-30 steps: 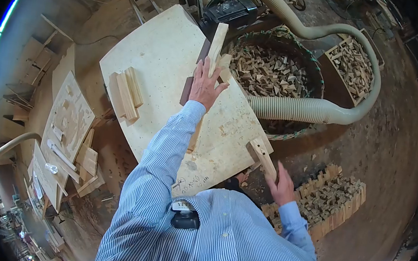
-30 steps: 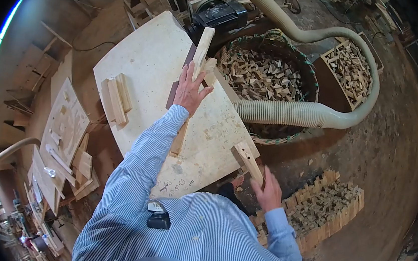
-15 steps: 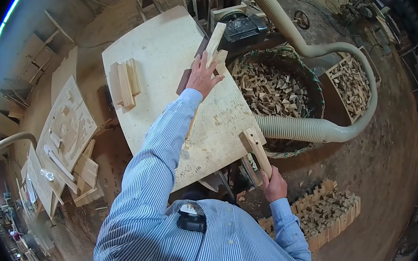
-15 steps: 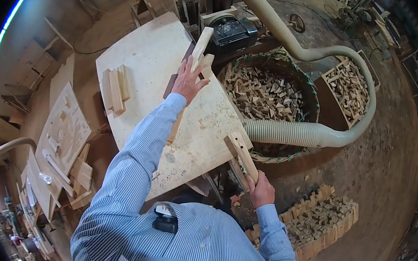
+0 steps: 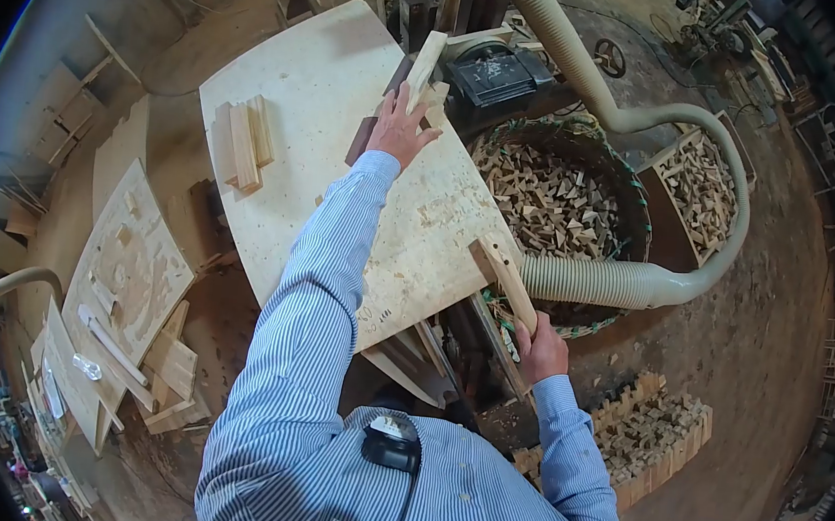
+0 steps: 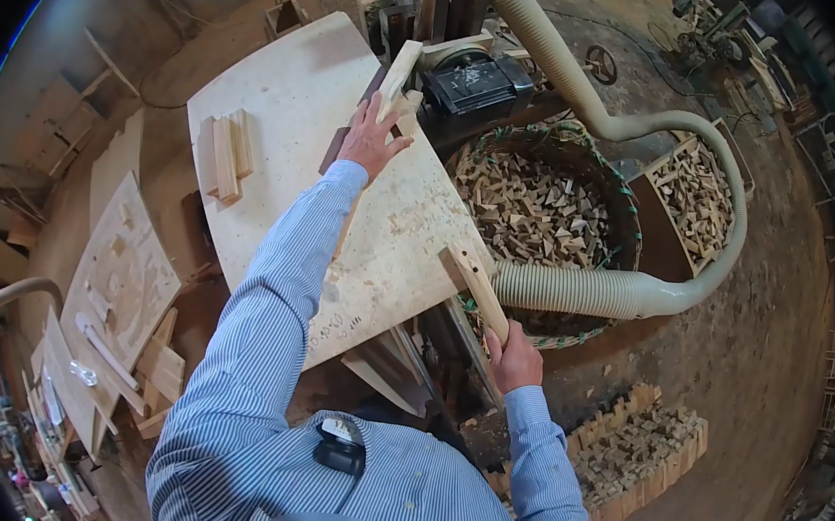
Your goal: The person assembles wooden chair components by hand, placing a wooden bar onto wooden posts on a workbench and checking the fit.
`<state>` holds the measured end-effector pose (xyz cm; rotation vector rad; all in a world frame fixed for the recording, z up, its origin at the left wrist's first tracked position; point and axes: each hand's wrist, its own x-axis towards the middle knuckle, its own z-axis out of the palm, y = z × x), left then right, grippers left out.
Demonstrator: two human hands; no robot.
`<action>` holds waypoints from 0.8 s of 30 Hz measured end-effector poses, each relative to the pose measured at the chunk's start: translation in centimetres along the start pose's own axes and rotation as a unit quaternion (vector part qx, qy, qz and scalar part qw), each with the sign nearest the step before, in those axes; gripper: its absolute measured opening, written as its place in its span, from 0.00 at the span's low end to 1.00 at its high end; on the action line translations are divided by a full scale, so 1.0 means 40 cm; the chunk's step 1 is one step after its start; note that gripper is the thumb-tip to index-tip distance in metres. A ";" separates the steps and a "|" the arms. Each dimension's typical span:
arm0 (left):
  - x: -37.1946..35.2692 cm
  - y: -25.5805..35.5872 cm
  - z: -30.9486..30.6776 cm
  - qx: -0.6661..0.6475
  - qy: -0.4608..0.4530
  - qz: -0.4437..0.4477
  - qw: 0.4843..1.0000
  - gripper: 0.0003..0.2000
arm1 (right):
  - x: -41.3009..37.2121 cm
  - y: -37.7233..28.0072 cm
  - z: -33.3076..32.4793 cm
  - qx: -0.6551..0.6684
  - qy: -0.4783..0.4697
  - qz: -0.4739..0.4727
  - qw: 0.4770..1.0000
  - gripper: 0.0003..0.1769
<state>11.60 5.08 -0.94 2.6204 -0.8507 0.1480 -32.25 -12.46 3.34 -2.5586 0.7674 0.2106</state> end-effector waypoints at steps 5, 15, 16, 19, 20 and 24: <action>0.031 -0.033 0.001 0.008 -0.001 0.001 1.000 0.34 | 0.035 -0.039 -0.004 0.015 0.000 0.003 1.000 0.22; 0.030 -0.030 0.006 -0.012 0.003 -0.010 1.000 0.32 | 0.030 -0.050 -0.010 0.028 0.022 0.002 0.999 0.24; 0.023 -0.025 0.005 -0.016 0.004 -0.009 1.000 0.32 | 0.023 -0.052 -0.015 0.033 0.018 0.005 0.999 0.24; -0.005 -0.004 0.010 -0.023 0.015 0.001 1.000 0.32 | -0.009 -0.047 -0.038 0.037 -0.004 0.022 0.999 0.25; -0.017 0.009 0.011 -0.020 0.017 0.007 1.000 0.32 | -0.024 -0.031 -0.031 0.035 0.006 0.019 0.999 0.25; -0.080 0.046 0.028 -0.037 0.039 0.028 0.998 0.32 | -0.071 0.038 -0.014 0.003 0.007 0.030 1.000 0.24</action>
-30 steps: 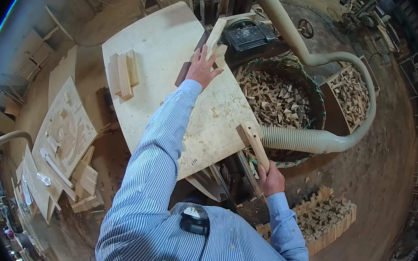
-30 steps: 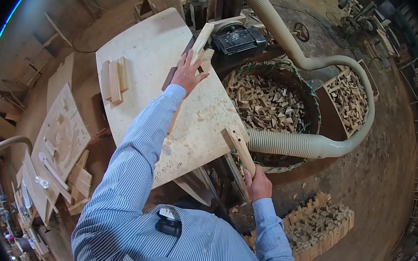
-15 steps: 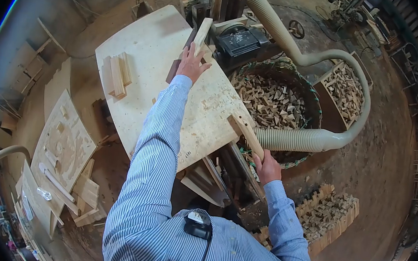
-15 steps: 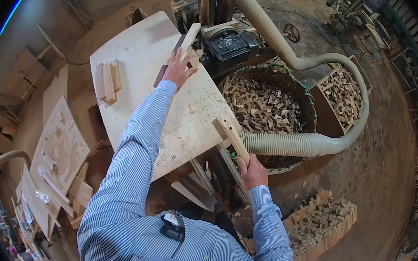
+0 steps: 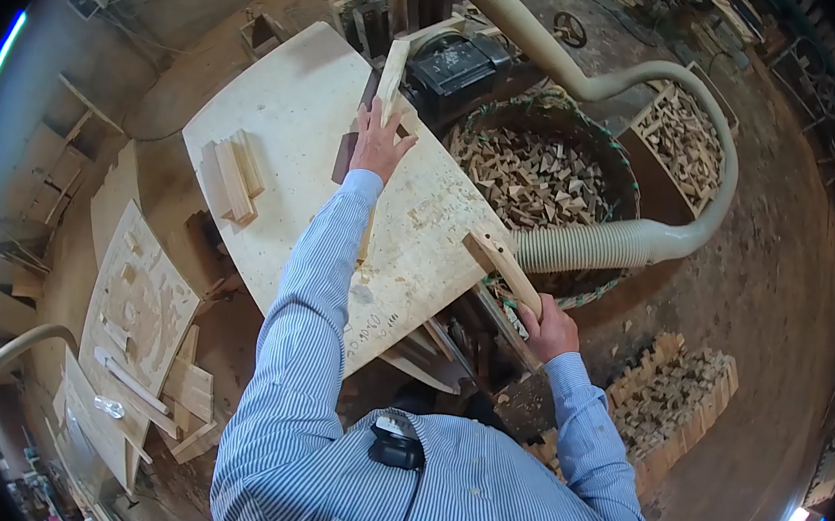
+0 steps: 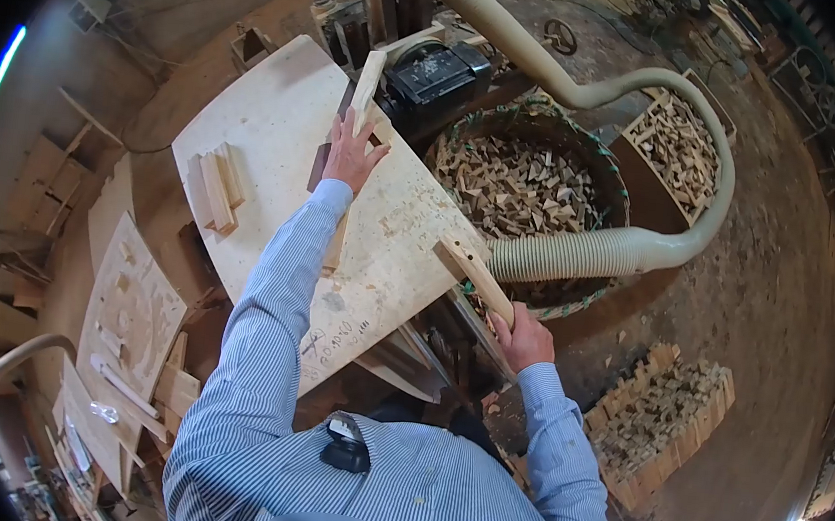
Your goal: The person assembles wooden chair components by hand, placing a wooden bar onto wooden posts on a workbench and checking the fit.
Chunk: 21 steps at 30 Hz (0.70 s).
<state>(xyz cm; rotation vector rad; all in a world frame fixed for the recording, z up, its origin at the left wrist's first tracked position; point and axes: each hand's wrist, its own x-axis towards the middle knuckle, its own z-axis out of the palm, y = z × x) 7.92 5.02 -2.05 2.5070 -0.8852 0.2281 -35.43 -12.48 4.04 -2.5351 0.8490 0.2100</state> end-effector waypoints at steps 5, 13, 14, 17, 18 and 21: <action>-0.074 0.090 -0.010 0.024 0.001 0.007 1.000 0.33 | -0.085 0.049 -0.029 0.028 0.010 0.002 1.000 0.24; -0.060 0.274 -0.011 0.121 0.016 0.070 0.990 0.40 | -0.190 0.206 -0.020 0.051 0.025 -0.023 0.998 0.22; -0.072 0.300 -0.009 0.107 0.002 0.054 0.993 0.39 | -0.195 0.224 -0.018 0.047 0.032 -0.019 0.998 0.21; -0.186 0.337 0.030 -0.001 0.064 0.073 0.995 0.40 | -0.221 0.276 -0.022 0.032 0.019 -0.023 0.999 0.21; -0.240 0.355 0.027 -0.020 0.069 0.068 0.995 0.41 | -0.227 0.304 -0.014 0.028 0.033 -0.035 0.998 0.21; -0.437 0.384 -0.013 -0.031 0.058 0.031 0.997 0.42 | -0.252 0.378 0.007 0.042 0.037 -0.042 0.998 0.23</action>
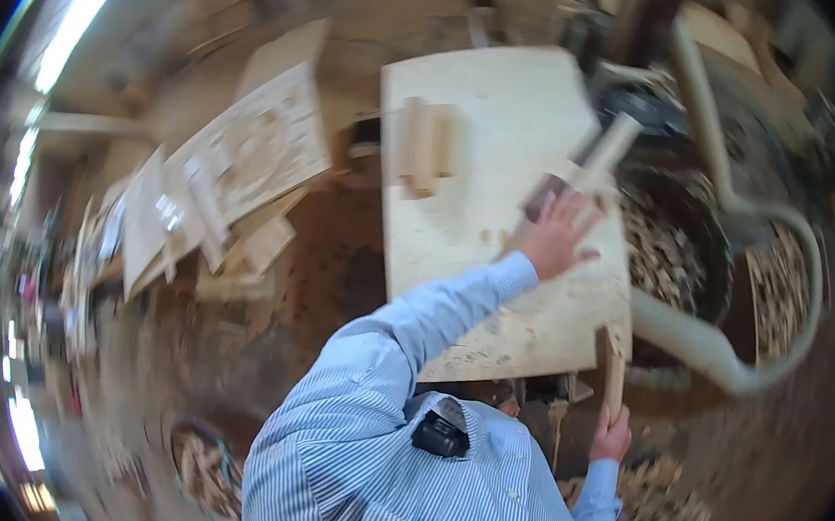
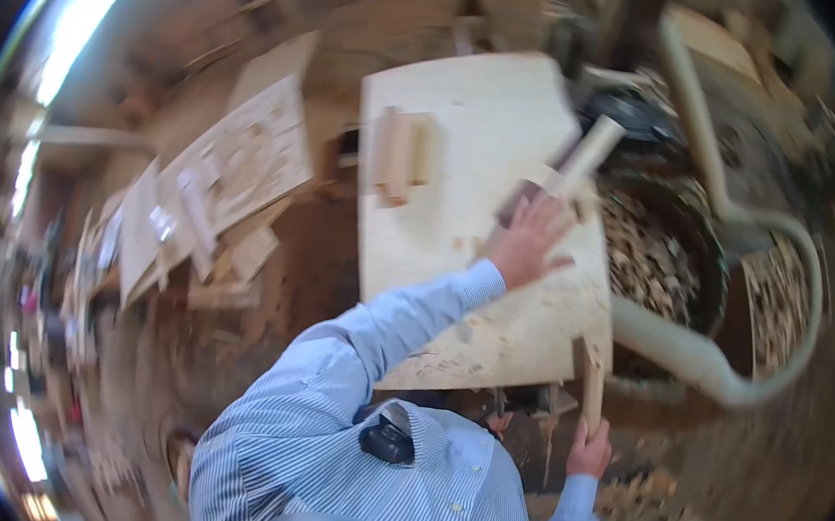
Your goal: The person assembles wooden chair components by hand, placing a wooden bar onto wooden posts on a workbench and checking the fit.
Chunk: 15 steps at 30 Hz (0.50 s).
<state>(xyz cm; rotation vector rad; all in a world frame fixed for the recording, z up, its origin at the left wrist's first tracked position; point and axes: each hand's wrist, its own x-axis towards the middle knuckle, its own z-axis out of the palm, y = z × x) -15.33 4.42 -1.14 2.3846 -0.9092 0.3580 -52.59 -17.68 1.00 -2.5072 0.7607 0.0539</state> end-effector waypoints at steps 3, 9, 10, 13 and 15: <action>-0.201 0.010 -0.086 0.020 0.043 -0.100 0.994 0.39 | -0.031 0.068 0.019 0.004 0.008 -0.033 0.999 0.25; -0.456 -0.046 -0.278 0.060 0.204 -0.311 0.926 0.38 | -0.057 0.307 0.150 -0.033 0.105 -0.114 0.987 0.24; -0.478 -0.058 -0.309 0.046 0.211 -0.376 0.901 0.37 | -0.026 0.352 0.186 -0.032 0.098 -0.139 0.985 0.24; -0.494 -0.097 -0.337 0.049 0.226 -0.452 0.862 0.39 | 0.035 0.296 0.185 -0.026 0.054 -0.199 0.978 0.24; -0.472 -0.108 -0.368 -0.020 0.184 -0.509 0.841 0.41 | 0.058 0.282 0.174 -0.027 0.038 -0.216 0.975 0.25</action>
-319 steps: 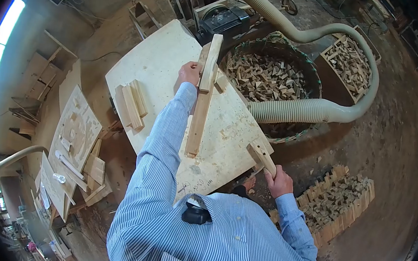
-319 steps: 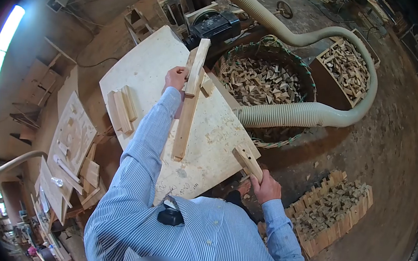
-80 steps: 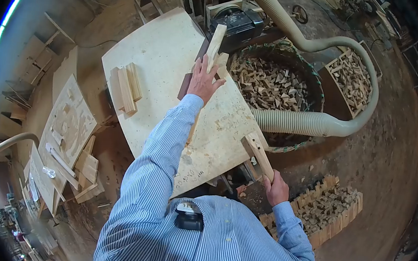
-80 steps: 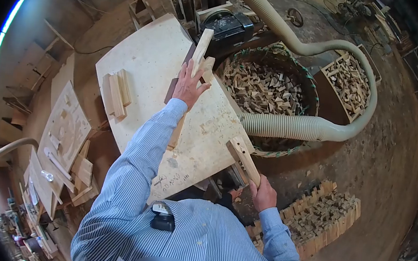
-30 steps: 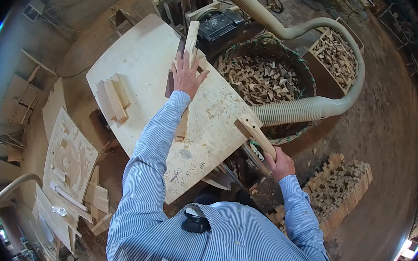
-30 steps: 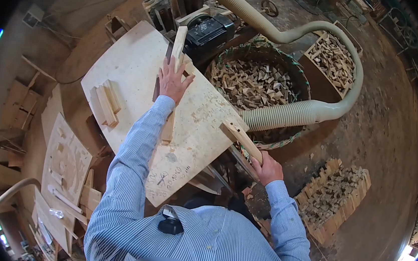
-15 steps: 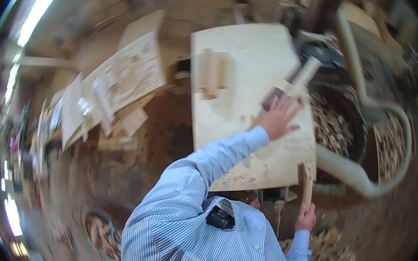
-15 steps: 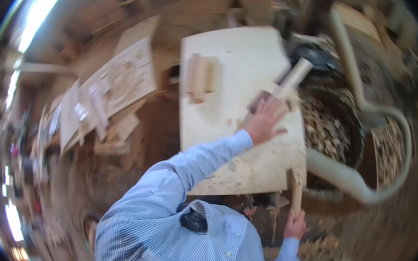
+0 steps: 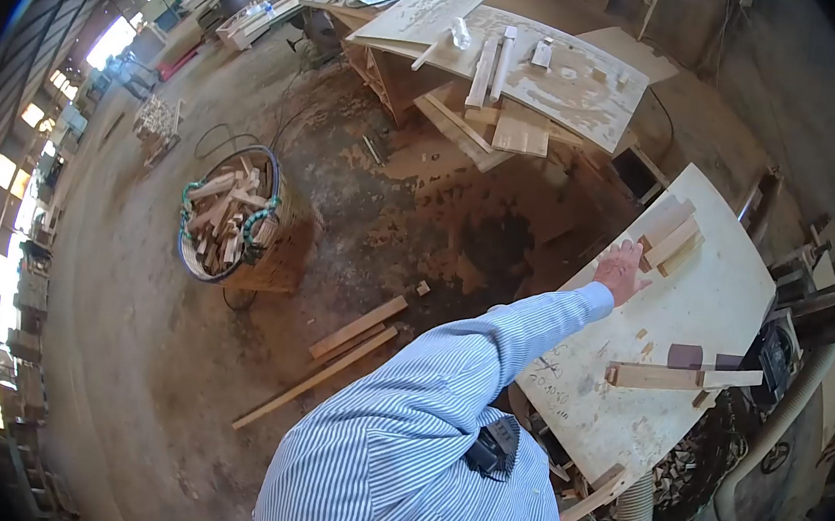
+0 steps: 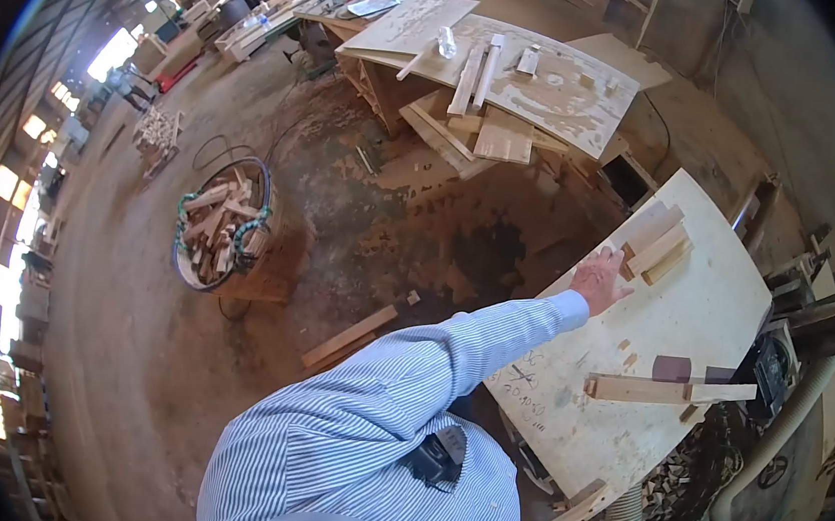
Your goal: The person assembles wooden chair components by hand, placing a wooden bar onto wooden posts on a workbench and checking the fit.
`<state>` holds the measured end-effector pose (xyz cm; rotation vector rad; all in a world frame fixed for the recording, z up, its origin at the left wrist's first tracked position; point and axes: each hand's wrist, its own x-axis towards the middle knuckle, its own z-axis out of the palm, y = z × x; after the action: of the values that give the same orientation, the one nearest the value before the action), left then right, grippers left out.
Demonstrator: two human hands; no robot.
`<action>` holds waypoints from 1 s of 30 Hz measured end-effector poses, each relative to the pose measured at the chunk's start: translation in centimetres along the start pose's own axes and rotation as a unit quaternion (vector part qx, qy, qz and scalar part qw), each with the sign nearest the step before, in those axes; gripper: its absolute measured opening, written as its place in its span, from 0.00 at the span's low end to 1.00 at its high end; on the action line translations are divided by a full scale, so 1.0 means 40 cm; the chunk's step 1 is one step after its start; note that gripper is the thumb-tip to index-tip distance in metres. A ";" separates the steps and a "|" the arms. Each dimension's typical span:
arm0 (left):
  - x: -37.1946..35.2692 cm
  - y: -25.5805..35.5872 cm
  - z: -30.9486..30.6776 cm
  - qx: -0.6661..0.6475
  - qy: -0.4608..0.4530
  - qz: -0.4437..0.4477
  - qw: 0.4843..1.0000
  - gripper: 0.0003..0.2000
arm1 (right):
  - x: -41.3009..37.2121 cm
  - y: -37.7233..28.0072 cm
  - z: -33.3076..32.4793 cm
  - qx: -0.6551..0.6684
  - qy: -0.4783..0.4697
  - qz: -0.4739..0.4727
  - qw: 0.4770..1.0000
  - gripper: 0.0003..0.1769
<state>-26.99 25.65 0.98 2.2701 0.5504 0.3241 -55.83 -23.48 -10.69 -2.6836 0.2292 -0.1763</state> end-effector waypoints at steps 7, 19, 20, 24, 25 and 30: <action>0.048 0.016 0.099 0.048 -0.010 -0.010 0.999 0.40 | 0.049 -0.059 -0.007 0.018 -0.057 -0.020 0.998 0.25; 0.189 -0.117 0.232 0.121 0.022 0.024 0.992 0.20 | -0.044 -0.115 -0.039 0.049 -0.099 0.075 0.991 0.27; 0.204 -0.151 0.239 0.121 0.002 0.050 0.991 0.22 | -0.099 -0.087 -0.074 0.043 -0.081 0.115 0.989 0.27; 0.160 -0.082 0.080 0.054 0.072 0.022 0.996 0.22 | -0.147 -0.189 -0.166 0.068 -0.080 0.172 0.979 0.26; 0.165 -0.083 0.055 -0.030 0.067 -0.001 0.997 0.23 | -0.149 -0.204 -0.168 0.050 -0.079 0.166 0.982 0.25; 0.086 0.024 -0.022 -0.242 -0.061 -0.014 0.968 0.24 | -0.132 -0.247 -0.188 0.085 -0.068 0.201 0.974 0.25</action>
<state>-24.05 27.23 2.49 1.7939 0.3878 0.2686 -60.90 -16.81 -0.10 -2.4078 0.6719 0.1083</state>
